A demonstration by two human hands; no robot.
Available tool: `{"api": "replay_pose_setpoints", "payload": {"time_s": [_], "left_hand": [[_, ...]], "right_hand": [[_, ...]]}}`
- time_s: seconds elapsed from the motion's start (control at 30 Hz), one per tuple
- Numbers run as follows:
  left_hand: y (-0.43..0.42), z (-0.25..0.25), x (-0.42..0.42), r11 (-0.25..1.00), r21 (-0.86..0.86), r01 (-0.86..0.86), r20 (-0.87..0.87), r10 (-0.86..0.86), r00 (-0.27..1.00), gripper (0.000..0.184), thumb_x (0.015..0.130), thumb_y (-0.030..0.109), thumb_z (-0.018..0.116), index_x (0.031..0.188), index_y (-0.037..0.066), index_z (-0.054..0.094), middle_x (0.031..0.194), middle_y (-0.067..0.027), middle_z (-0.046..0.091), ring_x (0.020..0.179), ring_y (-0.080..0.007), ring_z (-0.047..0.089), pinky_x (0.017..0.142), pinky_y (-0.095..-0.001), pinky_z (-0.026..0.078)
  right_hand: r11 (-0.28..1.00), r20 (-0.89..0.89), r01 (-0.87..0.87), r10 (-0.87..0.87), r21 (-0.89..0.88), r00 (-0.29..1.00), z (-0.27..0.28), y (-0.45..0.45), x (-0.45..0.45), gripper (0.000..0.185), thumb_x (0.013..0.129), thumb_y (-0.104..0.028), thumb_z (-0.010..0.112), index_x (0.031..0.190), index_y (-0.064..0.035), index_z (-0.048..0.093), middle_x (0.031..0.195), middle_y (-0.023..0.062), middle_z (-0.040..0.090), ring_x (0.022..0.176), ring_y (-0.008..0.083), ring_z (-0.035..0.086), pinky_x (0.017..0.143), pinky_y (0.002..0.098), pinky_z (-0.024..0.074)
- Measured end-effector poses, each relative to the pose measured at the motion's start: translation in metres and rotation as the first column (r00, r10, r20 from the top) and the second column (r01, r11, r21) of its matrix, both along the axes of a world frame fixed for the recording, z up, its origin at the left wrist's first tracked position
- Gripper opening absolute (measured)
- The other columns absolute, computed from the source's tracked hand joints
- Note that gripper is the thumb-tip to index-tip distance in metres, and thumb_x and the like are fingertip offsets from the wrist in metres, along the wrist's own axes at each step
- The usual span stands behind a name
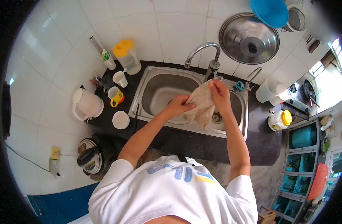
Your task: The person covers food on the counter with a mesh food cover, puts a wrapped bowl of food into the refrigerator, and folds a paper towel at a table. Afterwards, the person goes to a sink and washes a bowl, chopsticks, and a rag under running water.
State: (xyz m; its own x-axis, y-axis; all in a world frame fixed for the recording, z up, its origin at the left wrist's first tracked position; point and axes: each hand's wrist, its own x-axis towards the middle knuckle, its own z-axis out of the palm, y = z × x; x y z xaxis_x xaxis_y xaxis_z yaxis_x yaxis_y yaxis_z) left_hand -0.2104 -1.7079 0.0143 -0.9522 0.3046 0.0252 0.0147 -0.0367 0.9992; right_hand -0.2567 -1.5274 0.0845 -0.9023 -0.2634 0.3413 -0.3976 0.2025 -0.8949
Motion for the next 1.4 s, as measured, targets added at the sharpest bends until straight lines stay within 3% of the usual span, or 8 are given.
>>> {"api": "replay_pose_setpoints", "payload": {"time_s": [0.17,0.37,0.57,0.7,0.9,1.1,1.3,1.4], "left_hand": [[-0.026,0.037,0.001,0.913,-0.386,-0.132,-0.083,0.108,0.991,0.021,0.077,0.010,0.066,0.096,0.004,0.063,0.093,-0.0022,0.061,0.081,-0.0079,0.055,0.072,-0.0226,0.045],[-0.034,0.094,0.001,0.968,-0.143,-0.207,-0.558,0.094,0.824,0.023,0.076,0.015,0.065,0.095,0.003,0.064,0.081,-0.0103,0.065,0.076,-0.0178,0.062,0.065,-0.0271,0.046],[-0.055,0.050,-0.003,0.811,-0.555,-0.187,-0.309,0.008,0.951,0.022,0.079,0.019,0.062,0.096,0.006,0.064,0.079,-0.0106,0.065,0.068,-0.0135,0.059,0.063,-0.0236,0.044],[-0.060,0.048,-0.011,0.864,-0.503,-0.036,-0.124,-0.031,0.992,0.027,0.075,0.016,0.066,0.098,0.002,0.063,0.076,-0.0074,0.064,0.065,-0.0095,0.054,0.060,-0.0268,0.042],[-0.053,0.055,0.001,0.810,-0.586,0.029,-0.143,-0.138,0.980,0.021,0.076,0.009,0.064,0.096,0.000,0.063,0.076,-0.0013,0.062,0.068,-0.0055,0.052,0.065,-0.0216,0.042],[-0.068,0.069,-0.011,0.994,-0.105,0.031,0.003,-0.031,1.000,0.021,0.080,0.013,0.063,0.096,0.000,0.063,0.083,-0.0007,0.063,0.075,-0.0062,0.055,0.070,-0.0220,0.044],[-0.048,0.107,-0.011,0.995,-0.101,0.018,-0.074,-0.026,0.997,0.019,0.081,0.013,0.062,0.093,-0.002,0.063,0.078,-0.0016,0.062,0.071,-0.0069,0.055,0.067,-0.0229,0.046],[-0.054,0.126,-0.040,0.928,-0.367,-0.064,-0.160,0.005,0.987,0.018,0.080,0.013,0.062,0.090,-0.002,0.064,0.078,-0.0021,0.062,0.072,-0.0074,0.055,0.066,-0.0239,0.046]], "right_hand": [[0.994,-0.090,0.029,-0.019,0.106,0.996,0.000,0.018,0.017,0.015,0.087,-0.016,0.053,0.084,-0.0015,0.055,0.063,-0.0026,0.044,0.059,0.0054,0.038,0.051,0.0215,0.0314],[0.970,-0.270,0.222,-0.241,-0.098,0.932,0.016,0.005,0.039,0.012,0.086,-0.013,0.053,0.086,-0.0014,0.055,0.062,0.0064,0.049,0.061,0.0080,0.044,0.054,0.0229,0.0368],[0.979,-0.184,0.093,-0.059,0.180,0.981,-0.045,0.006,-0.002,0.015,0.088,-0.016,0.051,0.083,-0.0019,0.054,0.062,0.0017,0.047,0.059,0.0078,0.043,0.053,0.0234,0.0369],[0.994,0.151,0.007,0.011,-0.113,0.989,-0.028,0.007,0.009,0.019,0.090,-0.018,0.050,0.080,-0.0022,0.053,0.063,-0.0048,0.042,0.057,0.0048,0.037,0.050,0.0221,0.0335],[0.996,-0.003,0.049,-0.049,-0.070,0.999,-0.007,0.025,-0.004,0.019,0.089,-0.022,0.052,0.087,-0.0036,0.056,0.063,-0.0069,0.041,0.057,0.0027,0.035,0.049,0.0190,0.0294],[0.997,0.080,0.003,0.003,-0.074,0.997,0.005,0.056,-0.014,0.021,0.090,-0.026,0.050,0.085,-0.0061,0.056,0.064,-0.0074,0.043,0.057,0.0016,0.038,0.050,0.0175,0.0324],[0.998,0.136,-0.021,0.028,-0.054,0.990,0.022,0.070,-0.030,0.021,0.089,-0.025,0.051,0.084,-0.0056,0.056,0.066,-0.0067,0.047,0.059,0.0021,0.042,0.052,0.0183,0.0375],[0.999,0.083,-0.030,0.031,-0.017,0.996,0.043,0.068,-0.067,0.020,0.088,-0.022,0.053,0.081,-0.0042,0.056,0.065,-0.0064,0.047,0.057,0.0030,0.042,0.051,0.0196,0.0378]]}}
